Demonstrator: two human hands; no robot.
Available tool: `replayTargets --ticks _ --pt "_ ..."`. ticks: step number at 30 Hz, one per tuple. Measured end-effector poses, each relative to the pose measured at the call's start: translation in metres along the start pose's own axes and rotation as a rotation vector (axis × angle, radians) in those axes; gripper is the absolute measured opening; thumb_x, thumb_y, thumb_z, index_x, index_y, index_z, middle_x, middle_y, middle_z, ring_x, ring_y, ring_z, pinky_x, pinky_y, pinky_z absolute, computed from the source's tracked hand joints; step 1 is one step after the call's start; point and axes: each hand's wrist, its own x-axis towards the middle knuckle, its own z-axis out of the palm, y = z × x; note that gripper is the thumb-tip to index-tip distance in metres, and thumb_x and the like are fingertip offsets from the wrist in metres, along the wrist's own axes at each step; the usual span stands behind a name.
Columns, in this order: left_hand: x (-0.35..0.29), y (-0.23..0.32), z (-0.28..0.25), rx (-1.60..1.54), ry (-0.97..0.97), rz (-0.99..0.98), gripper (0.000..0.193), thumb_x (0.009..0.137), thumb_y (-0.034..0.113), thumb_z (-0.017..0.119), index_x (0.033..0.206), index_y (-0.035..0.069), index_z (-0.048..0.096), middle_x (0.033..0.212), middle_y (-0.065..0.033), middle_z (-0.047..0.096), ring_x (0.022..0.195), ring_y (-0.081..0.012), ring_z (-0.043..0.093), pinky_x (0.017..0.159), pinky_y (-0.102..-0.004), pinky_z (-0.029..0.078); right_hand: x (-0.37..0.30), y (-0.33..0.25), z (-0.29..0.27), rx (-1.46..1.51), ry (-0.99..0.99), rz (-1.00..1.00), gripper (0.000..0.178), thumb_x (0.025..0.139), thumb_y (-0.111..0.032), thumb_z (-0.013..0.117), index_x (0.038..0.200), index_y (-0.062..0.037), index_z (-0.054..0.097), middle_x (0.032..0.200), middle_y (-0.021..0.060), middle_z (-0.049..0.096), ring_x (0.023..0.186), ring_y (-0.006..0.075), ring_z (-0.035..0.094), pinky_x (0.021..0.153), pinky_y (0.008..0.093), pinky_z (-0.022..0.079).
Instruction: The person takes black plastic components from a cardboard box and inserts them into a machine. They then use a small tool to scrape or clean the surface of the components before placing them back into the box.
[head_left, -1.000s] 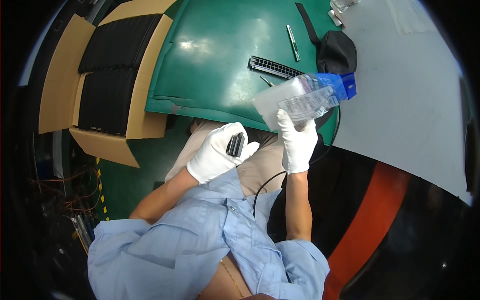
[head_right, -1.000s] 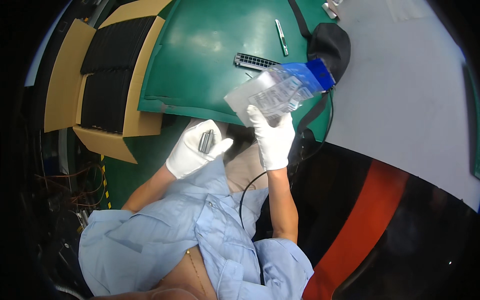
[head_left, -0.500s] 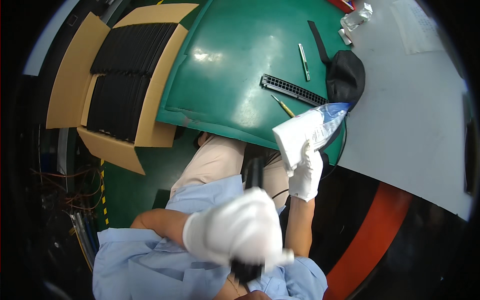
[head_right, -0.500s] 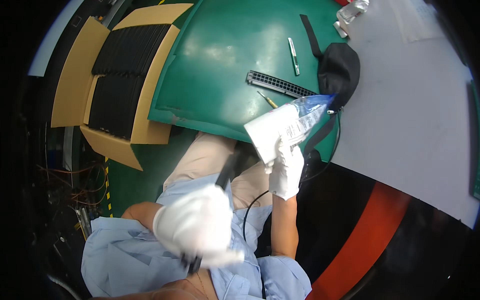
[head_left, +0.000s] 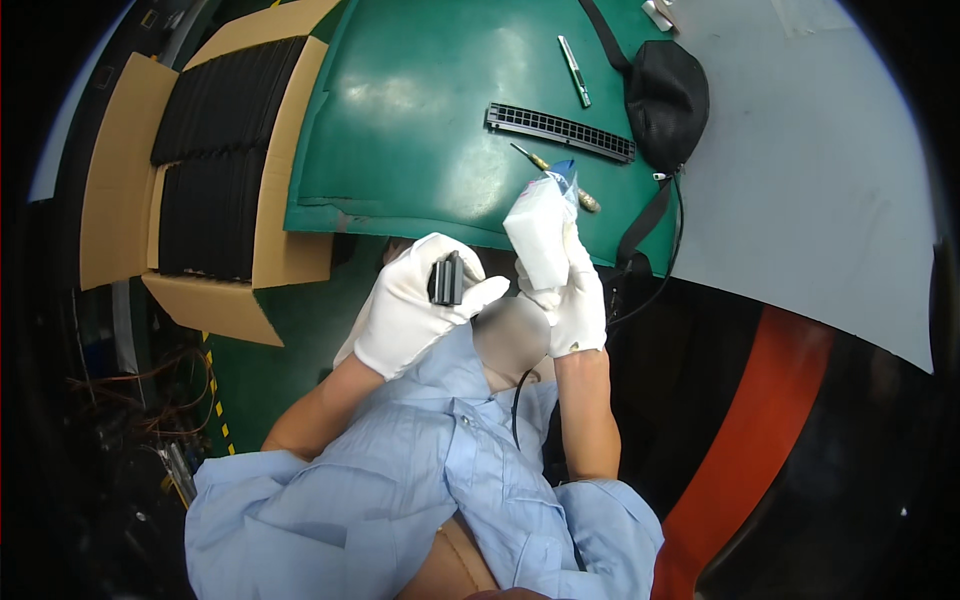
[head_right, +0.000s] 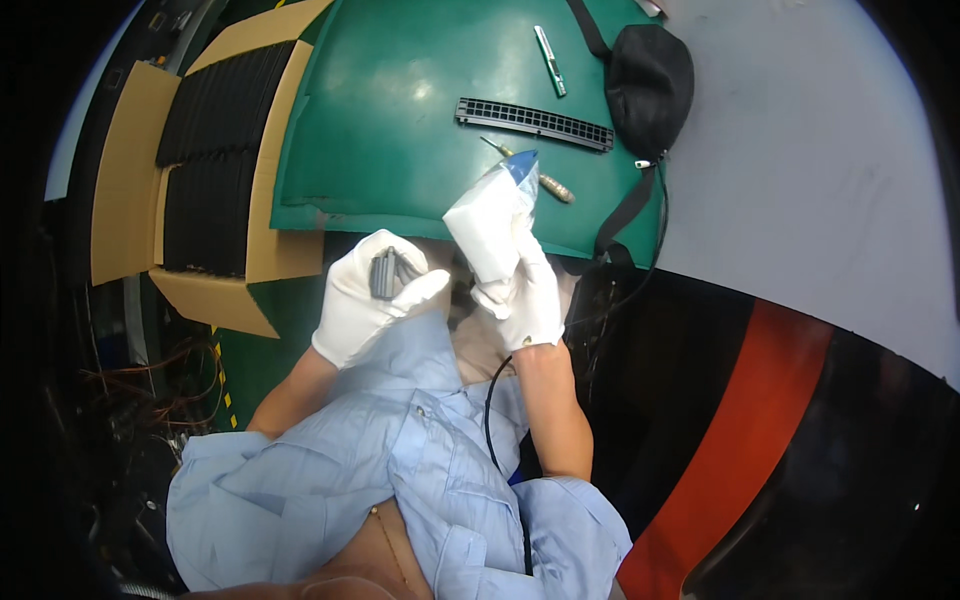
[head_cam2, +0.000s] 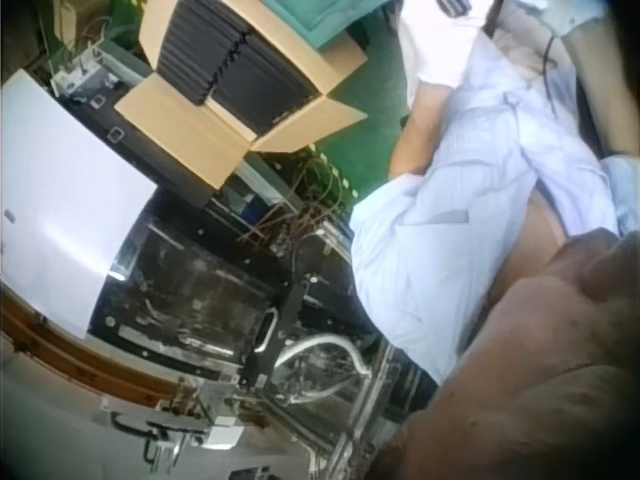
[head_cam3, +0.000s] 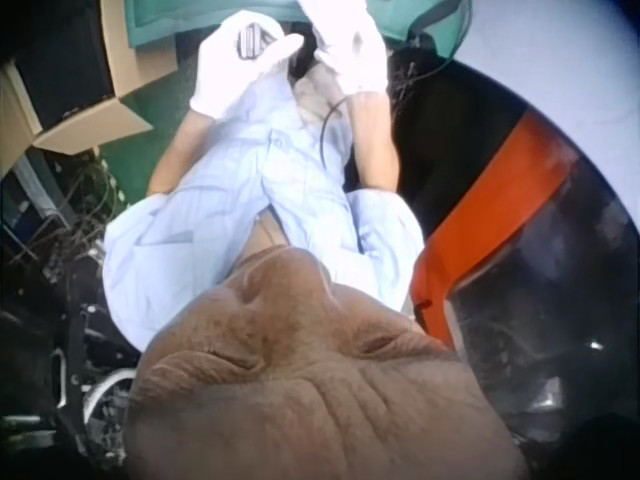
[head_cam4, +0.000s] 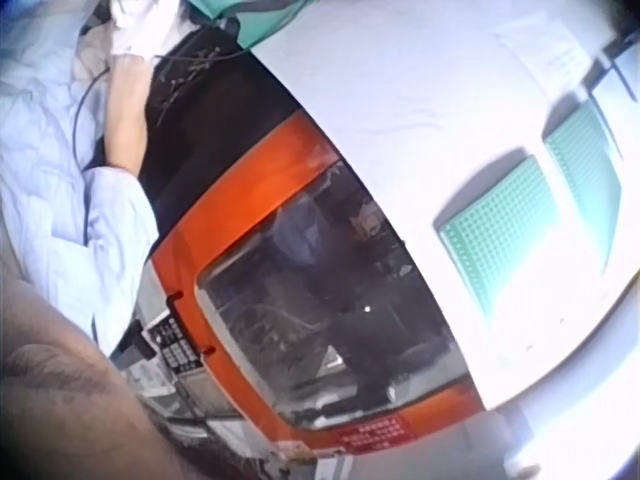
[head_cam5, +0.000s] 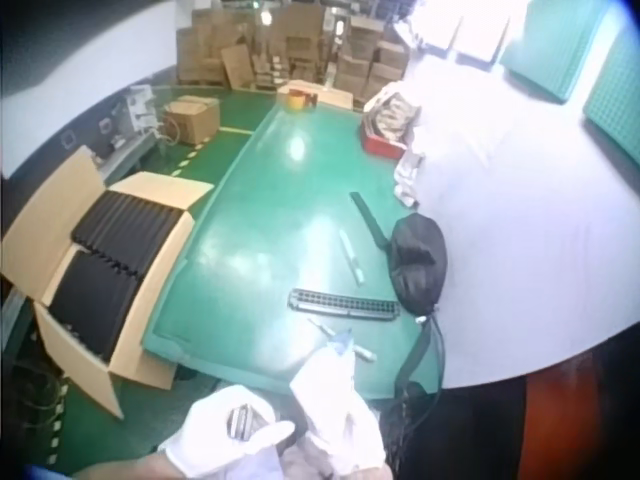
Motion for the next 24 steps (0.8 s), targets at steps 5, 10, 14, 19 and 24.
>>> replayTargets --ticks 5,10,14,19,24 --pt "-0.002 -0.012 0.000 -0.034 -0.006 -0.063 0.028 0.077 0.014 0.087 0.084 0.005 0.061 0.080 -0.0009 0.059 0.070 -0.0084 0.053 0.066 -0.0249 0.046 -0.001 -0.001 0.002 -0.112 0.029 -0.058 0.044 0.102 -0.046 0.051 0.114 -0.0044 0.058 0.074 0.0075 0.062 0.038 0.0072 0.043 0.029 0.0202 0.031" --pt "0.002 -0.016 -0.002 0.027 -0.006 -0.015 0.024 0.079 0.012 0.085 0.085 0.006 0.062 0.080 0.0005 0.059 0.071 -0.0071 0.054 0.067 -0.0240 0.046 0.005 -0.005 0.007 -0.241 -0.005 -0.102 0.045 0.100 -0.047 0.054 0.116 -0.0048 0.057 0.079 0.0086 0.063 0.040 0.0071 0.044 0.031 0.0197 0.033" --pt "0.005 -0.012 -0.007 0.037 0.000 0.006 0.020 0.082 0.007 0.082 0.087 0.006 0.063 0.081 0.0032 0.059 0.073 -0.0033 0.054 0.068 -0.0215 0.047 0.020 -0.024 0.016 -0.325 -0.028 -0.099 0.044 0.099 -0.046 0.057 0.117 -0.0062 0.056 0.080 0.0086 0.062 0.041 0.0067 0.044 0.032 0.0191 0.033" --pt "0.012 -0.001 -0.010 -0.144 0.066 -0.104 0.021 0.082 0.009 0.083 0.087 0.006 0.063 0.077 0.0045 0.059 0.070 -0.0015 0.055 0.064 -0.0185 0.046 0.029 -0.026 0.038 -0.238 -0.071 0.000 0.039 0.102 -0.044 0.053 0.113 -0.0077 0.058 0.074 0.0091 0.061 0.038 0.0083 0.041 0.029 0.0202 0.029" --pt "0.017 -0.010 -0.011 -0.128 0.103 -0.062 0.023 0.081 0.009 0.084 0.089 0.006 0.063 0.081 0.0038 0.059 0.072 -0.0016 0.055 0.068 -0.0194 0.048 0.037 -0.012 0.025 -0.149 -0.215 0.181 0.038 0.102 -0.043 0.051 0.114 -0.0074 0.056 0.071 0.0107 0.060 0.038 0.0113 0.044 0.029 0.0216 0.031"
